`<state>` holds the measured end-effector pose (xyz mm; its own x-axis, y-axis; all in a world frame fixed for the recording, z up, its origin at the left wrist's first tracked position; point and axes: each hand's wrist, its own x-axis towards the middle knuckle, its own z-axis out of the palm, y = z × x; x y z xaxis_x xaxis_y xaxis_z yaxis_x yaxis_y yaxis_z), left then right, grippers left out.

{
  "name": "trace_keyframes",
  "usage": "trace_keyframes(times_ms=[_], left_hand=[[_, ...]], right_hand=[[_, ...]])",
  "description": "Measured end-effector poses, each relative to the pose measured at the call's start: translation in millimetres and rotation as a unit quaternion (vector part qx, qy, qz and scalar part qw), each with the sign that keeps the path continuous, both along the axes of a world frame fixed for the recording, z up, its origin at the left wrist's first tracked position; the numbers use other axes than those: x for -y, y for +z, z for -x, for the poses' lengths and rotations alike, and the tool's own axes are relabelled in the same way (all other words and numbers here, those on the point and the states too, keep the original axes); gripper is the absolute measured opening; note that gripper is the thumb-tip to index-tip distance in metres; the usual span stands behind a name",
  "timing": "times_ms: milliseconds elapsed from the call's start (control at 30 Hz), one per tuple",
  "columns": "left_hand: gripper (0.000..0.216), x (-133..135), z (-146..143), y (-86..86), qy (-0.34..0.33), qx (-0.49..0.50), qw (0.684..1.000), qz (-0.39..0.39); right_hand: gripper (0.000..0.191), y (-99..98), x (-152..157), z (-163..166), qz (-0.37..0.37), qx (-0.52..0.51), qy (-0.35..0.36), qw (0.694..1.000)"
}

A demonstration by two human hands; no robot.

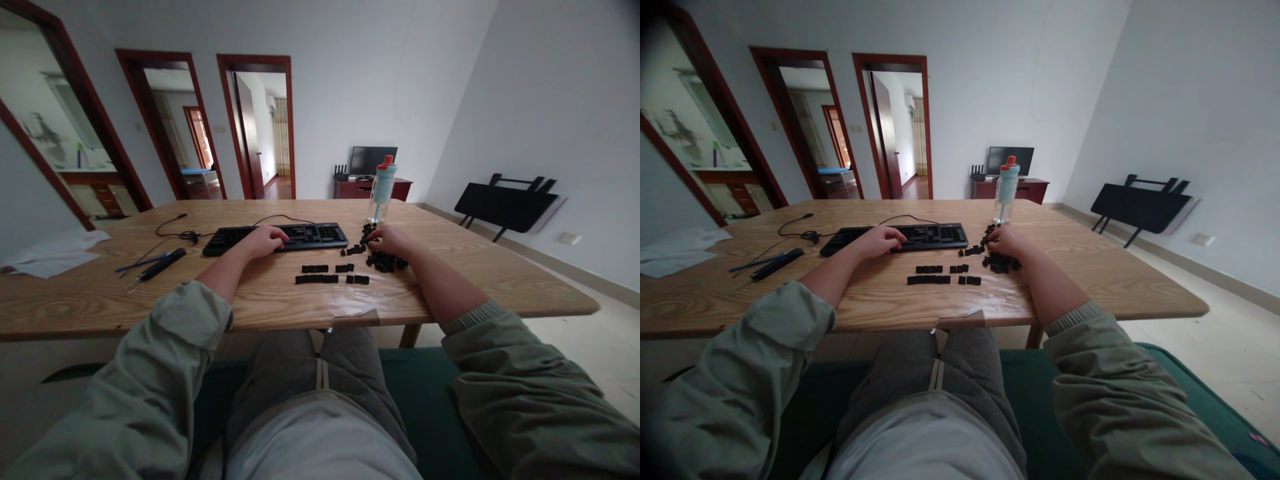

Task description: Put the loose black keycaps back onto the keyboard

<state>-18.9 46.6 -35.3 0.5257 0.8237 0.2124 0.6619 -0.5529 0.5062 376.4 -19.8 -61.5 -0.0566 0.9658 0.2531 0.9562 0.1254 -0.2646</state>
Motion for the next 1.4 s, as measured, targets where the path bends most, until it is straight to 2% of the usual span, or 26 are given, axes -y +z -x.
trace_keyframes(times_ms=[100, 267, 400, 500, 667, 833, 933, 1100, 1267, 1400], left_hand=[[0.034, -1, 0, -0.8, 0.0, 0.002, 1.0, 0.006], [0.034, -6, 1, -2.9, -0.006, 0.004, 1.0, -0.015], [0.034, -7, 1, -3.4, -0.006, 0.004, 1.0, -0.009], [0.034, -5, 1, -2.3, 0.001, 0.004, 1.0, -0.007], [0.034, -2, 0, 0.1, 0.003, -0.004, 1.0, -0.007], [0.035, 0, 0, 0.6, -0.001, 0.0, 1.0, 0.001], [0.036, -1, 1, 0.1, -0.005, -0.002, 1.0, 0.001], [0.035, -5, 1, -1.5, -0.005, -0.002, 1.0, -0.003], [0.035, -4, 1, -1.8, -0.003, -0.001, 1.0, 0.005], [0.034, -3, 1, -1.8, -0.003, -0.001, 1.0, -0.002]], right_hand=[[0.025, 1.2, 1, 1, 0.001, 0.005, -0.011, 1.0], [0.013, 4.7, 6, 3, -0.004, 0.008, -0.036, 0.999], [0.018, 8.0, 11, 7, 0.039, 0.001, -0.061, 0.997], [0.016, 10.1, 14, 11, 0.033, -0.012, -0.057, 0.998], [0.023, 14.4, 16, 15, 0.008, -0.154, -0.03, 0.988], [0.028, 17.2, 20, 18, 0.041, -0.34, -0.003, 0.94], [0.025, 16.9, 20, 20, 0.062, -0.393, -0.002, 0.917], [0.029, 17.7, 21, 22, 0.08, -0.339, -0.003, 0.937], [0.032, 23.5, 28, 32, 0.074, -0.166, 0.027, 0.983], [0.034, 28.1, 35, 41, 0.075, -0.116, 0.037, 0.99]])
